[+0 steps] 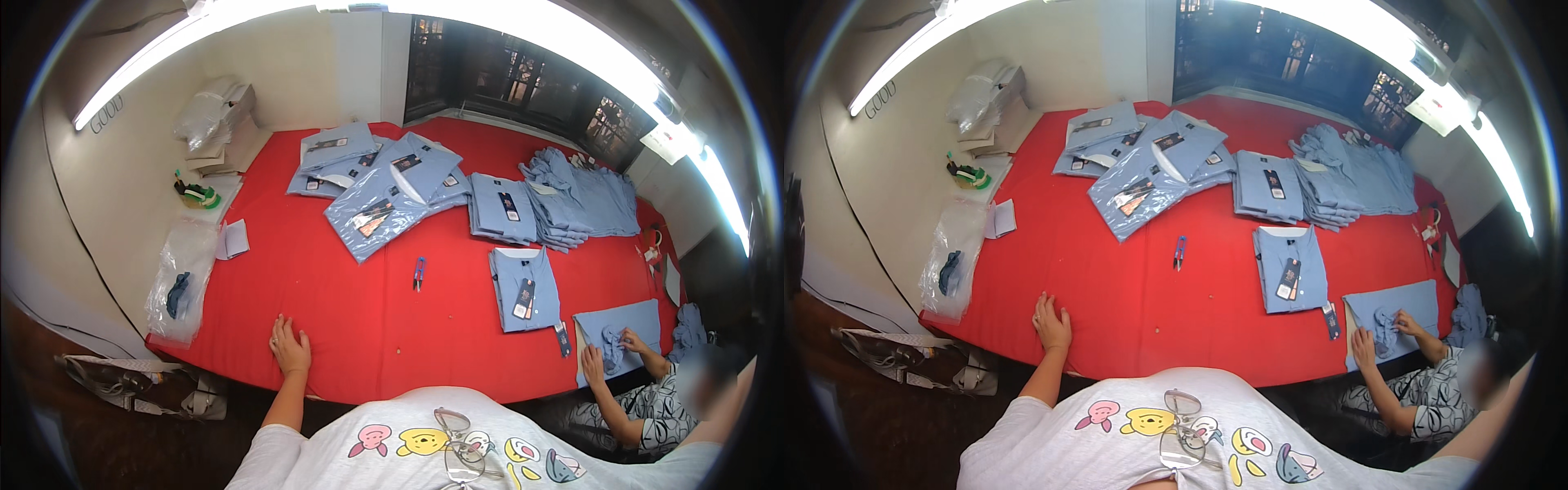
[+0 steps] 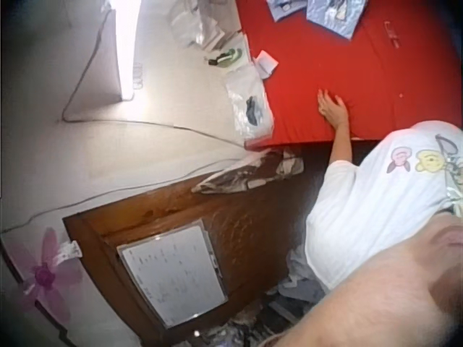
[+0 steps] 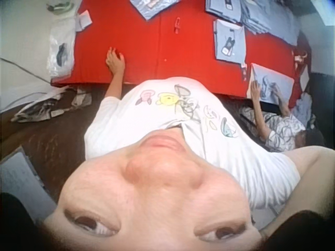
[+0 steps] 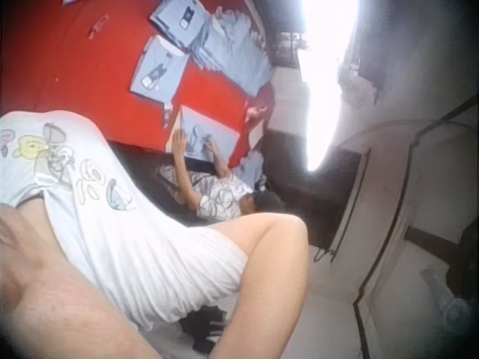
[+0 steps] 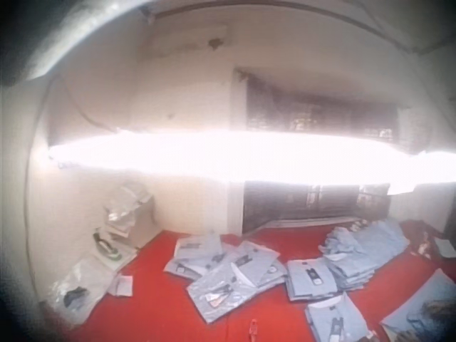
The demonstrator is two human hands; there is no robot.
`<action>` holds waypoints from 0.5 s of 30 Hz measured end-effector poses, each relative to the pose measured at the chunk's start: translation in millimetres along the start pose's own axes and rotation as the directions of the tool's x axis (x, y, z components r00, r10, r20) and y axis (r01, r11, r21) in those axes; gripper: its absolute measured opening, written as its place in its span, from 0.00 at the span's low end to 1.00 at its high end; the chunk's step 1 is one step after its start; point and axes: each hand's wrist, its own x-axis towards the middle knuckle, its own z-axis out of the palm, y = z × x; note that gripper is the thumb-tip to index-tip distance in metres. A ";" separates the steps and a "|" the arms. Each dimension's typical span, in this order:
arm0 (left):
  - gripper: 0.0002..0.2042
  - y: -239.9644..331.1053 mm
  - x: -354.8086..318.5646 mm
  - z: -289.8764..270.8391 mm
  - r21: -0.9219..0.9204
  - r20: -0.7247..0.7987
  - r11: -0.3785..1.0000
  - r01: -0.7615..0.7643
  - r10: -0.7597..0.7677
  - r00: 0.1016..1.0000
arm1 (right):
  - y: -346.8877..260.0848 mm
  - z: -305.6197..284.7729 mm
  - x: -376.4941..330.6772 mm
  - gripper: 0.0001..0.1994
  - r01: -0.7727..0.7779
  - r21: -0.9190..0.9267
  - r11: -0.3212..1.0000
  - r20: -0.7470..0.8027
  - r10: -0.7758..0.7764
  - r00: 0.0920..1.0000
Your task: The person packages blue shirts by placing them into clear plastic bags, flattening the bags to remove air, and then placing the finished packages into a large clear sack.
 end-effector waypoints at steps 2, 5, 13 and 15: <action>0.23 -0.7 -0.4 -0.5 0.018 -0.011 1.000 -0.014 0.014 1.000 | 3.6 -0.2 0.2 0.26 -0.007 0.006 1.000 -0.014 0.007 1.000; 0.23 -3.8 0.9 0.9 0.023 -0.021 1.000 -0.019 0.020 1.000 | 6.4 -5.9 -6.7 0.26 -0.004 0.005 1.000 -0.034 0.004 0.999; 0.24 2.5 9.9 23.0 0.007 0.006 0.988 -0.153 0.153 0.988 | 0.6 -109.2 -153.3 0.26 0.101 0.002 0.995 -0.195 -0.099 0.976; 0.24 -11.2 5.5 23.0 0.048 -0.006 0.982 -0.184 0.185 0.983 | -13.2 -128.8 -207.5 0.26 0.152 0.067 0.986 -0.226 -0.134 0.965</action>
